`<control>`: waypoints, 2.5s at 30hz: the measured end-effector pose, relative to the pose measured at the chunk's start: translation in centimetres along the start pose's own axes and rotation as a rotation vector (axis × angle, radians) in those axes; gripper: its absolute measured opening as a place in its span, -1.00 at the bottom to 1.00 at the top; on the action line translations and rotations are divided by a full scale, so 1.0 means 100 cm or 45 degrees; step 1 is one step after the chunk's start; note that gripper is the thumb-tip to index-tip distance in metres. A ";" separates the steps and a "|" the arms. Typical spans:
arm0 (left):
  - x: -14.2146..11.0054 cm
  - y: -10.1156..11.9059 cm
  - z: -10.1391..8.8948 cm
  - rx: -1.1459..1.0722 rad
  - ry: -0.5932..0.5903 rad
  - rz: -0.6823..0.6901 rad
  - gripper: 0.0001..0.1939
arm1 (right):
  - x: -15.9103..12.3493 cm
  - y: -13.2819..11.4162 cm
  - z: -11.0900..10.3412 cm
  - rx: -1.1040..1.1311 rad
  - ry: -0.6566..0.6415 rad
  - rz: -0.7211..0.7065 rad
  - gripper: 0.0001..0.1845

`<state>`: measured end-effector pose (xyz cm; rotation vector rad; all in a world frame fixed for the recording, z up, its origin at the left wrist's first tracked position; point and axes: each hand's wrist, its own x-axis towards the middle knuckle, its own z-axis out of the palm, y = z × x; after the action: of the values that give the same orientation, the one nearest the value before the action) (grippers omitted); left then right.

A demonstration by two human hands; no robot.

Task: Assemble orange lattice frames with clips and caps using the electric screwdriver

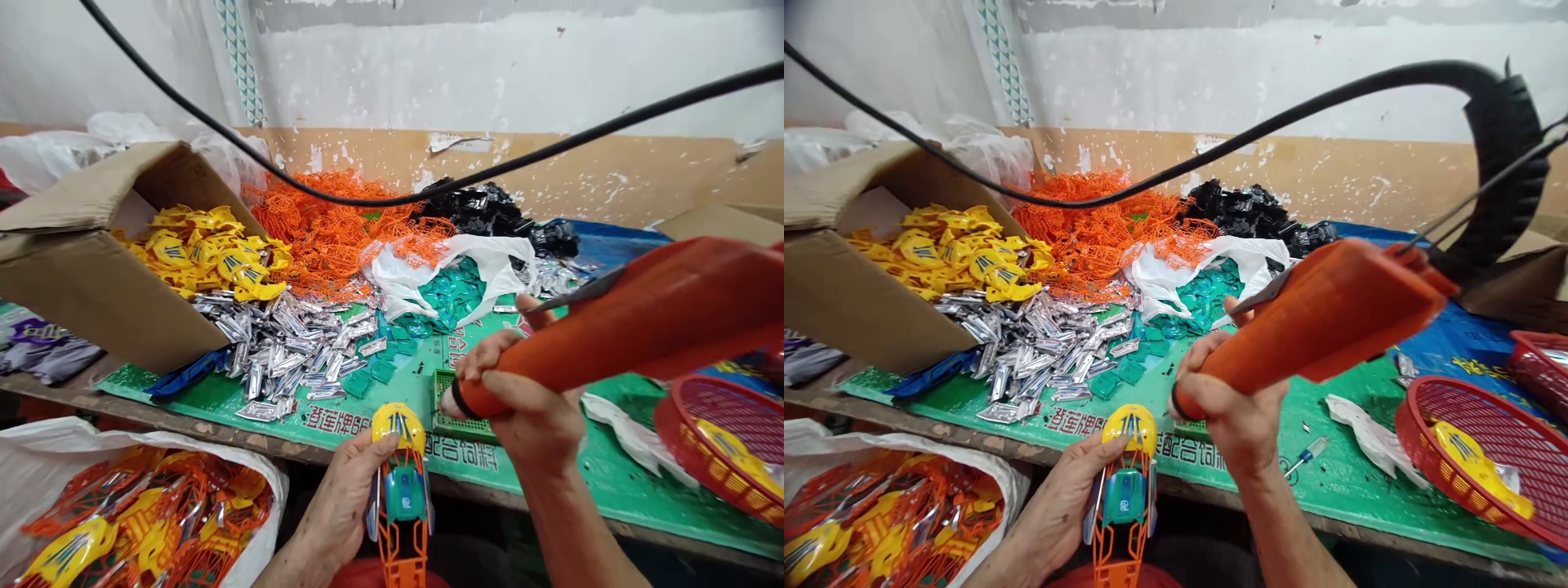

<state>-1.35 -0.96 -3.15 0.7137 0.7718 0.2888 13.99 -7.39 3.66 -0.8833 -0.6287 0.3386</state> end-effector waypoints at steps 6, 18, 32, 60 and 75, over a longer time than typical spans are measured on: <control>0.000 0.001 -0.001 0.040 -0.022 -0.111 -0.67 | 0.043 0.020 -0.022 -0.288 0.271 -0.137 -0.88; 0.004 -0.004 -0.006 0.098 -0.104 -0.197 -0.69 | 0.045 0.054 -0.030 -0.431 0.254 0.006 -0.81; 0.002 -0.006 -0.008 0.066 -0.100 -0.173 -0.69 | 0.044 0.055 -0.026 -0.450 0.249 0.016 -0.84; -0.001 0.001 -0.004 0.001 -0.001 -0.102 -0.61 | 0.040 0.028 -0.024 -0.216 0.173 -0.057 -0.87; 0.000 0.003 -0.006 -0.126 -0.123 -0.020 -0.67 | -0.019 -0.002 0.021 0.141 -0.156 0.116 -0.36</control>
<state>-1.81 -0.47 -3.27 0.6239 0.6665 0.2744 11.23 -7.22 4.10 -0.7909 -0.6773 0.5082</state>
